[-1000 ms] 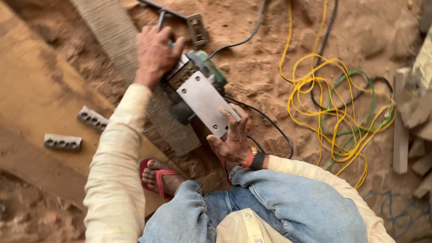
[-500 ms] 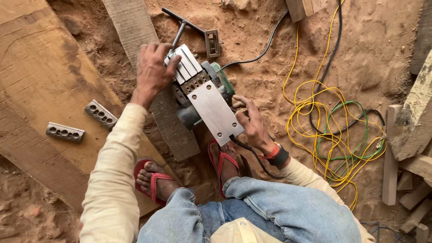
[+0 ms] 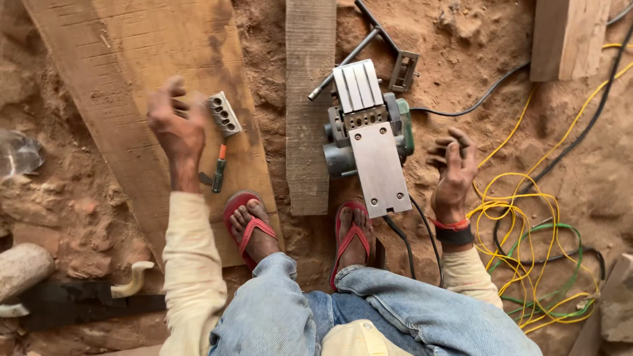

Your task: The person sits on the ground and assembles a small metal electrical component. They use a screwdriver to tighten screws into the component, then insert small metal pins into its holes. Finally, they place the assembled component onto a larger metal plate attached to a power tool.

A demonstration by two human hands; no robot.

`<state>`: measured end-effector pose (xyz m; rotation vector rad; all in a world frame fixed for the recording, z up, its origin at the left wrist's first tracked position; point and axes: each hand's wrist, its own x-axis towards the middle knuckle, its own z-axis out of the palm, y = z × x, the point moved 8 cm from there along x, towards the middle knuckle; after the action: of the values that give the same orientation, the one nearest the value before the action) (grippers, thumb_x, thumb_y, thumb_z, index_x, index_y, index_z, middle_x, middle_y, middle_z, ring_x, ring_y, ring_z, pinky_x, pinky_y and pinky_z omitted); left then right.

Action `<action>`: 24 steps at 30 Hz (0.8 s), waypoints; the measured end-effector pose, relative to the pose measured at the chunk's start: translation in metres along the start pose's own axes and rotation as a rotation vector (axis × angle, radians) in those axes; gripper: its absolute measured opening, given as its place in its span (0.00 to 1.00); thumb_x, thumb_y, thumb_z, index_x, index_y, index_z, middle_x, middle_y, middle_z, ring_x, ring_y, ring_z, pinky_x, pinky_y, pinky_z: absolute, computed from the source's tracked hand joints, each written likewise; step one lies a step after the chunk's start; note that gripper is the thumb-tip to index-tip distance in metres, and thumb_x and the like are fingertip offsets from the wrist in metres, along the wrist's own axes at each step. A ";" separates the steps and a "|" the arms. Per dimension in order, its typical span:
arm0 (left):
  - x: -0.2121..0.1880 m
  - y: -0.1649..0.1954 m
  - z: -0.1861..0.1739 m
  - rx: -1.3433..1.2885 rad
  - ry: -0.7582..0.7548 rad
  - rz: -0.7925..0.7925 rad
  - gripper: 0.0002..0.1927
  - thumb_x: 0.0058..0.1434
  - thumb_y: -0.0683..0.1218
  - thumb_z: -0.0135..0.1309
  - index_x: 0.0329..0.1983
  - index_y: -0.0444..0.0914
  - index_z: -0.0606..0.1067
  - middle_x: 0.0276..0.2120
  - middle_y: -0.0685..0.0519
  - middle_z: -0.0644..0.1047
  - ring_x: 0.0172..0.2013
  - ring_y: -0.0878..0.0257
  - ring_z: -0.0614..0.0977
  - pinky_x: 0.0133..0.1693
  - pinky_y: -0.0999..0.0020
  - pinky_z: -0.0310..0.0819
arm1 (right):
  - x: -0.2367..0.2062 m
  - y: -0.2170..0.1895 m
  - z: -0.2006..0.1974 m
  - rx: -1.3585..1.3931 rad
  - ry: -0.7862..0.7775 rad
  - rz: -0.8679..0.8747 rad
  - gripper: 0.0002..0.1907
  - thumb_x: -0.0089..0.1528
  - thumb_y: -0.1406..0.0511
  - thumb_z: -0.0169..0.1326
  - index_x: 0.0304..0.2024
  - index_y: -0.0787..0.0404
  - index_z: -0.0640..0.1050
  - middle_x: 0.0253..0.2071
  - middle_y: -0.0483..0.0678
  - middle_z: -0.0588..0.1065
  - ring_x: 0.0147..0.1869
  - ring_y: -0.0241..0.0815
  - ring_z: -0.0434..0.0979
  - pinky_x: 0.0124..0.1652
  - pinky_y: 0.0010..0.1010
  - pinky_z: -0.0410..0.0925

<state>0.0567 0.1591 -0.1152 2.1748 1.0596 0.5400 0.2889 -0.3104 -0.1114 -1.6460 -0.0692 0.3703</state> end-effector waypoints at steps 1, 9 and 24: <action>-0.005 -0.004 0.005 0.012 -0.117 -0.017 0.29 0.65 0.47 0.65 0.67 0.39 0.69 0.59 0.44 0.72 0.45 0.55 0.79 0.41 0.61 0.80 | 0.007 -0.004 0.005 0.039 -0.011 -0.012 0.19 0.76 0.58 0.46 0.64 0.62 0.68 0.50 0.47 0.74 0.47 0.37 0.77 0.45 0.27 0.73; -0.022 0.021 0.034 0.412 -0.328 0.299 0.58 0.43 0.49 0.76 0.77 0.41 0.60 0.66 0.43 0.69 0.61 0.47 0.69 0.63 0.51 0.67 | 0.032 -0.024 0.047 0.141 -0.078 -0.109 0.18 0.75 0.63 0.49 0.64 0.65 0.67 0.50 0.49 0.76 0.49 0.38 0.79 0.48 0.28 0.74; -0.054 0.078 0.060 -1.601 -0.529 -0.340 0.45 0.56 0.58 0.69 0.69 0.35 0.61 0.53 0.44 0.76 0.50 0.52 0.82 0.53 0.61 0.81 | 0.021 -0.069 0.100 -0.118 -0.286 -0.203 0.12 0.72 0.66 0.53 0.56 0.65 0.77 0.46 0.50 0.79 0.45 0.36 0.78 0.47 0.26 0.74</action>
<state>0.1028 0.0569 -0.1060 0.6147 0.3424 0.3639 0.2930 -0.2009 -0.0549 -1.6738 -0.4775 0.4497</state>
